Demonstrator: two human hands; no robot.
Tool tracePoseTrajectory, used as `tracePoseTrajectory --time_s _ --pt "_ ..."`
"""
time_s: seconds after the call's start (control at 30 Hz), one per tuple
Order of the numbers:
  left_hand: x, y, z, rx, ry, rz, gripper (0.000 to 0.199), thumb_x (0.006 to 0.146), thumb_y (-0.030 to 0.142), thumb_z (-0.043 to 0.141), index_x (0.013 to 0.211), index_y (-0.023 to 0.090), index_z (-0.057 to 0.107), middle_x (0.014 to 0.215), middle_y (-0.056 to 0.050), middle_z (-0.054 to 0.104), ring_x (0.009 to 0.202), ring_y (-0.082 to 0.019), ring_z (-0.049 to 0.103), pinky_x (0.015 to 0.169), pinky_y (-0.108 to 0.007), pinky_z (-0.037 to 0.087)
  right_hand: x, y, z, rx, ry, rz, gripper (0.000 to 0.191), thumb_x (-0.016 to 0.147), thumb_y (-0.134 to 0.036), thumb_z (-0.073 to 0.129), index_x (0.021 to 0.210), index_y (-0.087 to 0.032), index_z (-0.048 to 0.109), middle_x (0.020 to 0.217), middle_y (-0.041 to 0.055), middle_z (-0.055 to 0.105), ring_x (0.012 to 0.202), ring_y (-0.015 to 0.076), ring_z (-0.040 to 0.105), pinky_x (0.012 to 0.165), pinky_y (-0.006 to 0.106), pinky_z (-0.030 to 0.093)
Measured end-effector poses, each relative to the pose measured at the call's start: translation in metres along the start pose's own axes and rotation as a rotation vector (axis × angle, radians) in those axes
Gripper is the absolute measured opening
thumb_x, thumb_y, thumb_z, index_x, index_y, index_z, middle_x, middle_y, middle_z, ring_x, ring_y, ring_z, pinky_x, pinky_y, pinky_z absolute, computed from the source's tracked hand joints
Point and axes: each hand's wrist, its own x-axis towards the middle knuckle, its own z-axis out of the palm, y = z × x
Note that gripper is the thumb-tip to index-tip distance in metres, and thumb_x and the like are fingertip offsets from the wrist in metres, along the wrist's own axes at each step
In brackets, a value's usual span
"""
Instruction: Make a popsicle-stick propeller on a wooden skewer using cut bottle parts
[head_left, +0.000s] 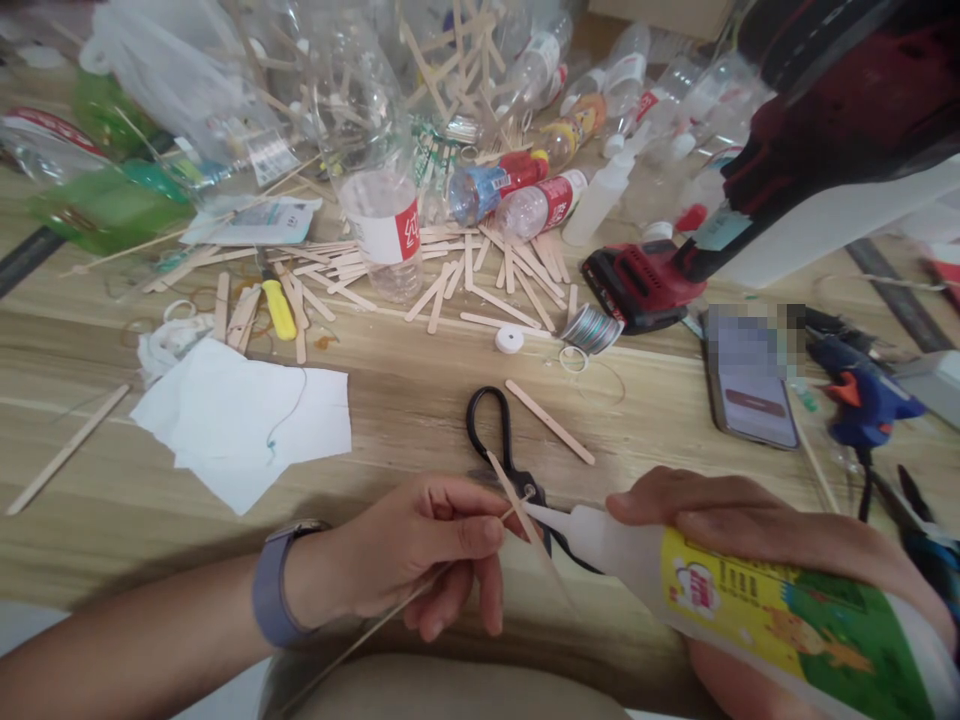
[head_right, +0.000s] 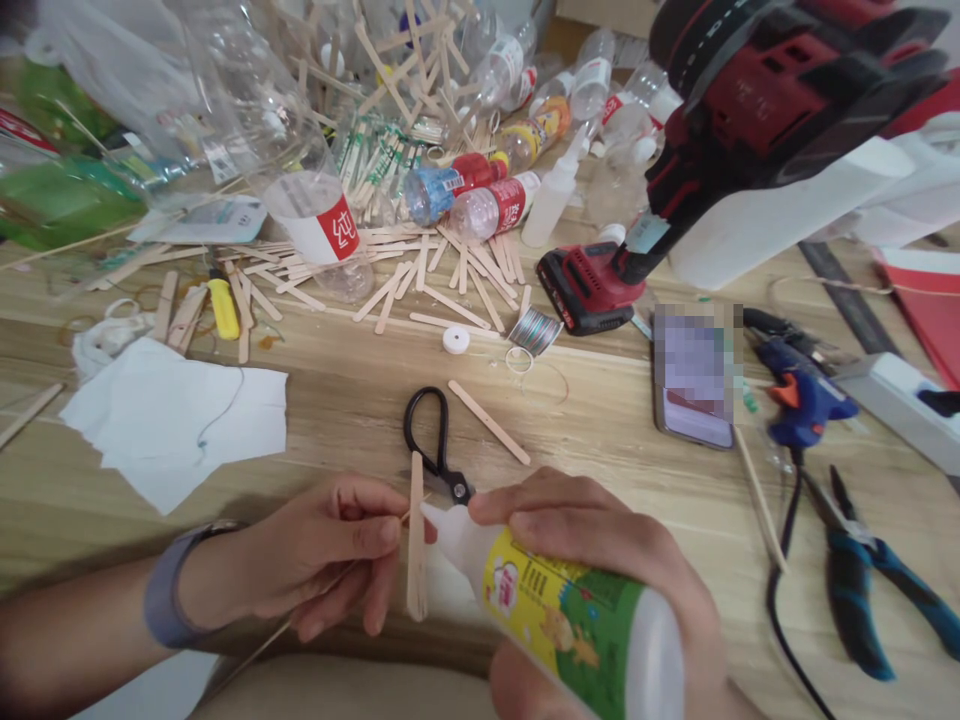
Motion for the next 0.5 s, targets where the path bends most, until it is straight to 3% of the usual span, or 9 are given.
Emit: tracePoseTrajectory --time_s 0.2,0.5 --pt "-0.0015 -0.0014 -0.0003 0.011 0.018 -0.011 0.029 0.082 0.041 0.069 0.093 0.014 0.068 0.064 0.0 0.072 0.032 -0.004 0.05 0.029 -0.012 0.027 0.0073 -0.0069 0.0041 0.138 0.06 -0.011 0.049 0.068 -0.052 0.081 0.109 -0.028 0.07 0.09 0.0028 0.077 0.073 0.0244 0.073 0.061 0.034 0.063" --pt "-0.0007 -0.0014 -0.0008 -0.004 0.005 -0.004 0.032 0.079 0.043 0.072 0.095 0.015 0.07 0.064 0.0 0.073 0.031 -0.004 0.05 0.028 -0.012 0.029 0.006 -0.0072 0.0007 0.12 0.012 -0.031 0.045 0.075 -0.051 0.076 0.113 -0.029 0.069 0.092 0.0035 0.077 0.077 0.0236 0.073 0.062 0.033 0.064"
